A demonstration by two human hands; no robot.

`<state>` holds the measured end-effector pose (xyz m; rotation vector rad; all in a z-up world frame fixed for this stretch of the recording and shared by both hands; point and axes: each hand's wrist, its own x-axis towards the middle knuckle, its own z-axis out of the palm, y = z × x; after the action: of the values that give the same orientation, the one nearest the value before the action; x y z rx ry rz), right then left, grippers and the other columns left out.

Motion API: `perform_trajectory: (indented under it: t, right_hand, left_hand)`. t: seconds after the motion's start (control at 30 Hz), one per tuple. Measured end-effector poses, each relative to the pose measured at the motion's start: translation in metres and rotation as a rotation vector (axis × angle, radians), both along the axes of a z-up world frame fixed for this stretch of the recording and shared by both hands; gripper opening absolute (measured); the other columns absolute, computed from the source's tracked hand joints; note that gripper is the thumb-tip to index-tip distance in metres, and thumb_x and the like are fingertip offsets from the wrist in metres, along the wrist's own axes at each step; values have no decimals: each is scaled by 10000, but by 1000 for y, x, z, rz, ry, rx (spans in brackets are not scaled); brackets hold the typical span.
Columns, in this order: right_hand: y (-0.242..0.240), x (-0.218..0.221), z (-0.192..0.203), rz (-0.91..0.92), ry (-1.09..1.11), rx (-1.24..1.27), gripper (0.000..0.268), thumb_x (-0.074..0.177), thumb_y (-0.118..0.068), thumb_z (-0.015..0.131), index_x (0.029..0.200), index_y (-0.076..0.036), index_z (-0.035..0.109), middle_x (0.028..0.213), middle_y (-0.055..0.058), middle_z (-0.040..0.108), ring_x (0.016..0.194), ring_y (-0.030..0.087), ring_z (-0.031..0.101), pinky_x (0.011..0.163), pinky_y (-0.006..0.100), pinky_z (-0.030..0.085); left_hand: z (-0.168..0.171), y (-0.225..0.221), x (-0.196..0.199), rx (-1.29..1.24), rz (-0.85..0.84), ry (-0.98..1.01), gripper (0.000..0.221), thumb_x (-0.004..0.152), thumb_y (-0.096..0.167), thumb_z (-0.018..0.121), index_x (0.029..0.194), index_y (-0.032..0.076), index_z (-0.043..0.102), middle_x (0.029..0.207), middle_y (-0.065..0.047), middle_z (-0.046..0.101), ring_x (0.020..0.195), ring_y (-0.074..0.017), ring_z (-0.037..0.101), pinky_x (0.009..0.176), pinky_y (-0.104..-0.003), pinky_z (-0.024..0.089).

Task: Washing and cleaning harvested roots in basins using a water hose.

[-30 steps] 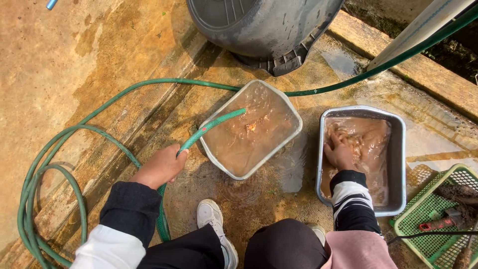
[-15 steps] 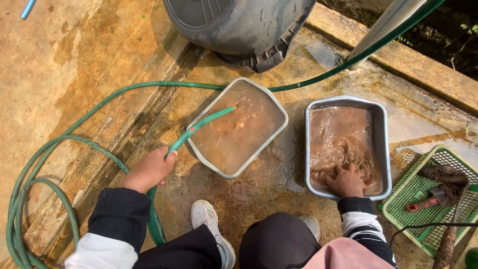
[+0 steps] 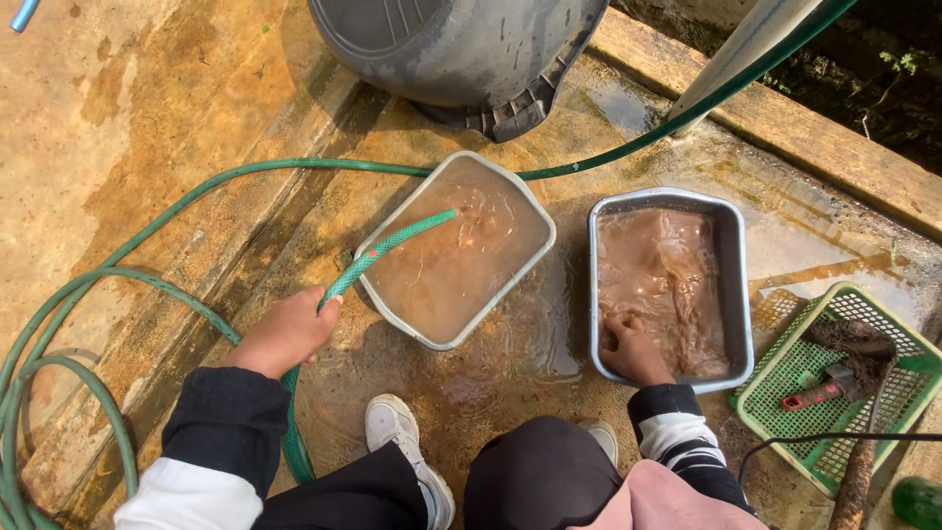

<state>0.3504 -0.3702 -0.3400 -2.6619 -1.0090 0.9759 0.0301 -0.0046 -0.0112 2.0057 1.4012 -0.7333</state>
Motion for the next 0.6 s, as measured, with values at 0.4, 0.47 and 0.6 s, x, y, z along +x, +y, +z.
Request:
perform_trajectory:
  t: [0.4,0.47,0.6]
  right_hand:
    - [-15,42,-16,-671,238,337,480,870,-104,751,1341,-70,666,1096,158,754,896,256,756,783,379,631]
    - [7,59,4,-755,229,399,451,882,-88,742,1327,-62,676,1077,171,757,846,274,746,706,378,613]
    - [44,46,43,-772,291,635,404,878,-46,719,1280,-30,687,1072,188,737,820,232,726,610,294,620]
  left_hand:
    - [2,-2,-8,5,32,-102,418,1048,388,406,1130,24,593,680,-76,571,518,-197,573,583,-416,531]
    - [-1,7,-6,11,39,-133,410,1042,393,404,1147,39,580,678,-84,573,516,-199,577,583,-413,533]
    - [-10,2,-15,-12,63,-131,423,1058,379,403,1125,3,585,679,-78,569,510,-195,574,572,-407,541]
